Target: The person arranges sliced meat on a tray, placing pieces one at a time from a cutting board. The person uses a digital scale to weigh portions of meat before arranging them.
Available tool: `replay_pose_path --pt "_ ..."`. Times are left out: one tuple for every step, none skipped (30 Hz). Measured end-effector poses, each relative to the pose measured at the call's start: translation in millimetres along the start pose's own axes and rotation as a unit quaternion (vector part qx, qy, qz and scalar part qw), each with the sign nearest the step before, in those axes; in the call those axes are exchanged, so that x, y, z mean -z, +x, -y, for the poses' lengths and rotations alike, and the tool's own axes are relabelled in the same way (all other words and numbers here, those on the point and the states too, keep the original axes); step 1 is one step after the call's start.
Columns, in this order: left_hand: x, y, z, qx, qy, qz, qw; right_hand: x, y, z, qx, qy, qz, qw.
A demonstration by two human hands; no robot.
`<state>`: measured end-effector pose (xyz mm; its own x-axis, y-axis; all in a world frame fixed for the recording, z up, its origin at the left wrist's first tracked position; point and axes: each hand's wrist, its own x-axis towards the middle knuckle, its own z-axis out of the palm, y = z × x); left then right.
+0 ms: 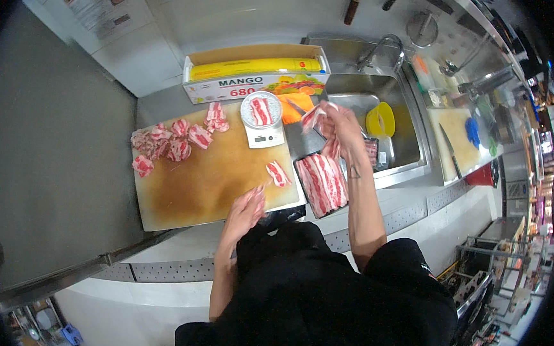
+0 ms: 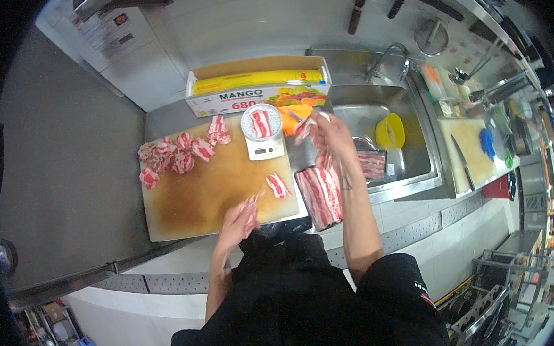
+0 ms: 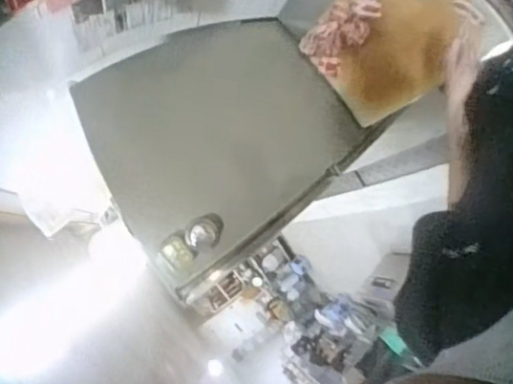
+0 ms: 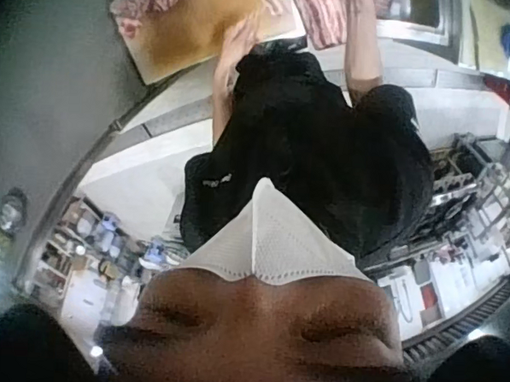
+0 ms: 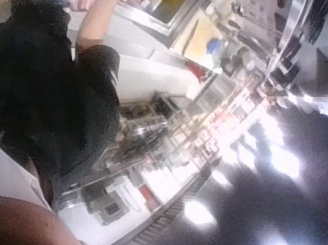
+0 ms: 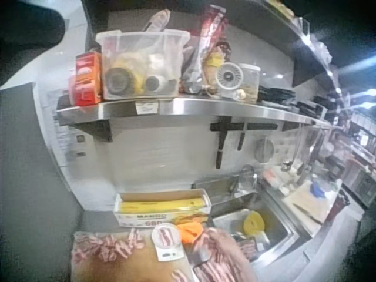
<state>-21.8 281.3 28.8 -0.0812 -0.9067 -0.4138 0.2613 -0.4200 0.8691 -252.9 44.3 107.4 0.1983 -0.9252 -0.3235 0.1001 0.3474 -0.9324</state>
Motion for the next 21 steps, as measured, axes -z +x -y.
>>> replay_pose_path --pt "14.8 -12.3 14.5 0.009 -0.001 -0.025 1.0 -4.5 12.8 2.9 0.014 -0.07 0.031 0.997" --pt "22.4 -29.7 21.0 -0.019 0.067 -0.052 0.996 -10.7 25.8 3.8 0.026 -0.14 0.065 0.988" --pt "28.1 -43.6 24.9 -0.048 0.135 -0.08 0.986 -18.1 41.3 6.9 0.04 -0.209 0.099 0.972" --pt "33.5 -58.2 28.9 -0.076 0.203 -0.105 0.971 -26.6 52.0 11.2 0.055 -0.277 0.131 0.95" --pt "39.9 -73.3 32.0 -0.084 0.259 -0.135 0.953 -37.6 62.0 15.9 0.105 -0.355 0.16 0.915" --pt "45.4 -86.1 33.4 -0.094 0.314 -0.162 0.931 -41.7 82.4 16.1 0.115 -0.447 0.196 0.865" --pt "52.1 -97.6 36.0 -0.103 0.369 -0.189 0.904 -44.4 107.7 9.5 0.124 -0.532 0.229 0.806" --pt "60.5 -107.3 43.4 -0.081 0.372 -0.2 0.903 -50.9 125.1 6.3 0.132 -0.61 0.261 0.736" --pt "69.3 -116.4 53.5 -0.058 0.375 -0.216 0.9 -67.4 132.2 8.9 0.088 -0.639 0.272 0.714" --pt "72.9 -121.6 50.9 -0.035 0.377 -0.227 0.897 -84.8 134.6 11.5 0.041 -0.666 0.279 0.69" --pt "78.8 -129.2 45.6 0.023 0.42 -0.195 0.886 -99.4 137.7 11.9 -0.006 -0.692 0.284 0.664" --pt "82.7 -132.4 47.4 0.038 0.412 -0.198 0.889 -110.7 143.6 9.9 0.007 -0.712 0.275 0.646" --pt "86.0 -136.5 51.4 0.054 0.405 -0.199 0.891 -119.3 151.1 1.9 0.018 -0.731 0.265 0.628" --pt "88.5 -138.9 54.8 0.071 0.398 -0.2 0.893 -125.3 160.0 -7.3 0.03 -0.75 0.255 0.61" --pt "88.5 -138.9 57.8 0.059 0.386 -0.211 0.896 -125.1 177.5 -27.3 0.097 -0.747 0.197 0.627" --pt "87.2 -136.3 60.3 0.046 0.376 -0.217 0.9 -118.1 200.9 -54.2 0.16 -0.739 0.134 0.641" --pt "85.5 -145.0 64.0 0.044 0.364 -0.229 0.902 -123.3 210.2 -69.0 0.18 -0.729 0.129 0.648" --pt "83.2 -145.8 63.4 0.059 0.35 -0.227 0.907 -127.7 213.4 -78.0 0.199 -0.719 0.121 0.655" --pt "80.7 -144.9 60.9 0.073 0.336 -0.224 0.912 -128.3 220.3 -80.4 0.175 -0.714 0.159 0.659" --pt "78.7 -143.6 59.3 0.086 0.322 -0.22 0.917 -126.5 225.5 -83.7 0.15 -0.709 0.195 0.661" --pt "76.9 -143.5 60.6 0.065 0.332 -0.224 0.914 -120.4 229.3 -93.4 0.149 -0.7 0.185 0.674"
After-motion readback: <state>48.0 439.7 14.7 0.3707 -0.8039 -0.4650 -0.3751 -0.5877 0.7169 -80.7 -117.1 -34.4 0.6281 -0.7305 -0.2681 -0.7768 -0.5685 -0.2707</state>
